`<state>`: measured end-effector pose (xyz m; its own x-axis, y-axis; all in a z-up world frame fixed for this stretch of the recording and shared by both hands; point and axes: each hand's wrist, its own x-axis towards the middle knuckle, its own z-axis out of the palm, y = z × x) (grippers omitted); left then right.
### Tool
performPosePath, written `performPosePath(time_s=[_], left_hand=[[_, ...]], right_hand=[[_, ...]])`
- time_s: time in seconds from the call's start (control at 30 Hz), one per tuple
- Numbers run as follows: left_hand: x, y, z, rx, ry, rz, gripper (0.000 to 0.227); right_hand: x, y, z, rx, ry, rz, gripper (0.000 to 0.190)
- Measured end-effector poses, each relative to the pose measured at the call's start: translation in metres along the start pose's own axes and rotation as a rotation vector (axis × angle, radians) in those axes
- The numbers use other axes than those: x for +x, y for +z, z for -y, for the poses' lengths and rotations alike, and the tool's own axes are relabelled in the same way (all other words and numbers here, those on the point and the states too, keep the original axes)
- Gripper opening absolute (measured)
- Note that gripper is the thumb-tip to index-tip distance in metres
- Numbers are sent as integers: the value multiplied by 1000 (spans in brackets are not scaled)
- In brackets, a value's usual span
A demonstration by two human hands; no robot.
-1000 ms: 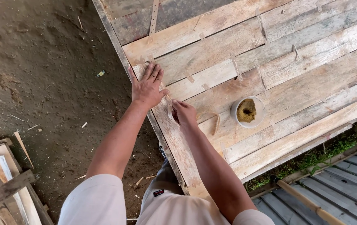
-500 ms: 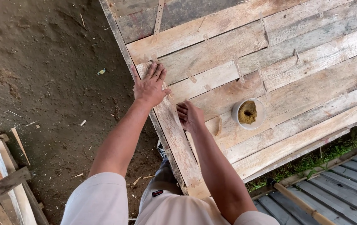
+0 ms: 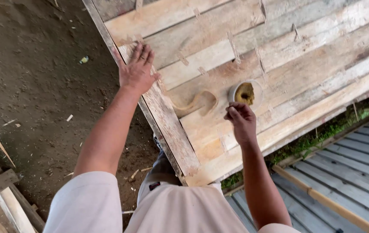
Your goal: The person assembles a wooden frame by placing and adjusting wooden strips on a workbench. They use a perforated strap and a utility knife to cut and secure the pieces, then press the strips into place to form the frame.
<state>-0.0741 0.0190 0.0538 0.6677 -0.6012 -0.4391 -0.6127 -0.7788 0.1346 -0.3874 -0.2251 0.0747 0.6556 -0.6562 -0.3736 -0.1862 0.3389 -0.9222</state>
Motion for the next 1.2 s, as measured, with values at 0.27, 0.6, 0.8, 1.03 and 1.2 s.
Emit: performPosePath(time_s=[0.27,0.6,0.8,1.03,1.2], left_hand=[[9,1,0,27,6,61,85],[12,12,3,28,21,2,86],[8,4,0,41,33,36,86],[-6,5,-1,45,82,55,88],[7,-5,-3,64,72,51,90]], right_hand=[[-46,36,-15,-963,49,30,39],[-63,36,-32,-990,-377,76,8],[-140,1,7,-481,244,100,14],[-206,-46,-15,-351,561,-13,24],[-208,-49,-29,-560,711,13,34]])
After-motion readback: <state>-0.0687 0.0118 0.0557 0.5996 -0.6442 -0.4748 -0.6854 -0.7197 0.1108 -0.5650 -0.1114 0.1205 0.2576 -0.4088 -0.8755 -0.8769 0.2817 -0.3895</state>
